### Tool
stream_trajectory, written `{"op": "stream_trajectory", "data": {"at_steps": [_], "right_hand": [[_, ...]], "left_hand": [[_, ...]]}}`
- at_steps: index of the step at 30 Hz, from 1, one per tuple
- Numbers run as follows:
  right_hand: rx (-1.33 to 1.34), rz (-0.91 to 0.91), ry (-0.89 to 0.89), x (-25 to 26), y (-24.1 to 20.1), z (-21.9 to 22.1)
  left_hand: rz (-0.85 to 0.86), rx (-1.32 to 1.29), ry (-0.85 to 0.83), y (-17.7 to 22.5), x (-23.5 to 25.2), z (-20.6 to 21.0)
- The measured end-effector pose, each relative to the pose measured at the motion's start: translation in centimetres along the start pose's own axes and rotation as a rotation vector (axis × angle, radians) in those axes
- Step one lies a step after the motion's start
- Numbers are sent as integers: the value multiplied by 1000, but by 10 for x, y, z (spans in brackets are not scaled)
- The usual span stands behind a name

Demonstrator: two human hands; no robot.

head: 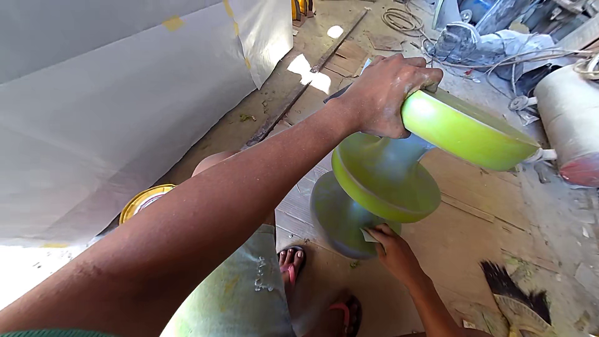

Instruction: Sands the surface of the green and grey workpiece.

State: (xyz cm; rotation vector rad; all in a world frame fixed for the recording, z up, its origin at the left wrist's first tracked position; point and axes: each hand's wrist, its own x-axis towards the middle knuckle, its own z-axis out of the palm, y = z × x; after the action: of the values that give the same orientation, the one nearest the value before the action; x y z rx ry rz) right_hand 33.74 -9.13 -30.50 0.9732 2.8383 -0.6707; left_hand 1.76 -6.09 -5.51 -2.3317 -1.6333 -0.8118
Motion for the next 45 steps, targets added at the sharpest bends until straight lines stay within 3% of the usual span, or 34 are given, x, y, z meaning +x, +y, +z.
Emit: {"op": "stream_trajectory", "data": {"at_steps": [4,7,10,14,17,24,33,45], "right_hand": [[-182,15,-176,-8,-20,-5],[-146,-10,-285,-14,-16,-19],[-20,-67,-169,-13,-1,-23],[-33,-101,173,6,1,-15],[-121,-55,228,20,-8,0],[-172,7,95,28,-18,15],[32,1,-269,18,-8,-18],[95,-46,-237,-22,-5,-21]], "left_hand": [[3,-4,6,-2,0,0],[3,-9,3,-4,1,1],[-3,-1,6,-2,1,1],[-19,5,-5,0,1,0],[-16,12,-8,1,0,-1],[-13,2,8,1,-1,0],[-11,-16,0,-1,0,-1],[-10,-14,5,-3,0,-1]]}}
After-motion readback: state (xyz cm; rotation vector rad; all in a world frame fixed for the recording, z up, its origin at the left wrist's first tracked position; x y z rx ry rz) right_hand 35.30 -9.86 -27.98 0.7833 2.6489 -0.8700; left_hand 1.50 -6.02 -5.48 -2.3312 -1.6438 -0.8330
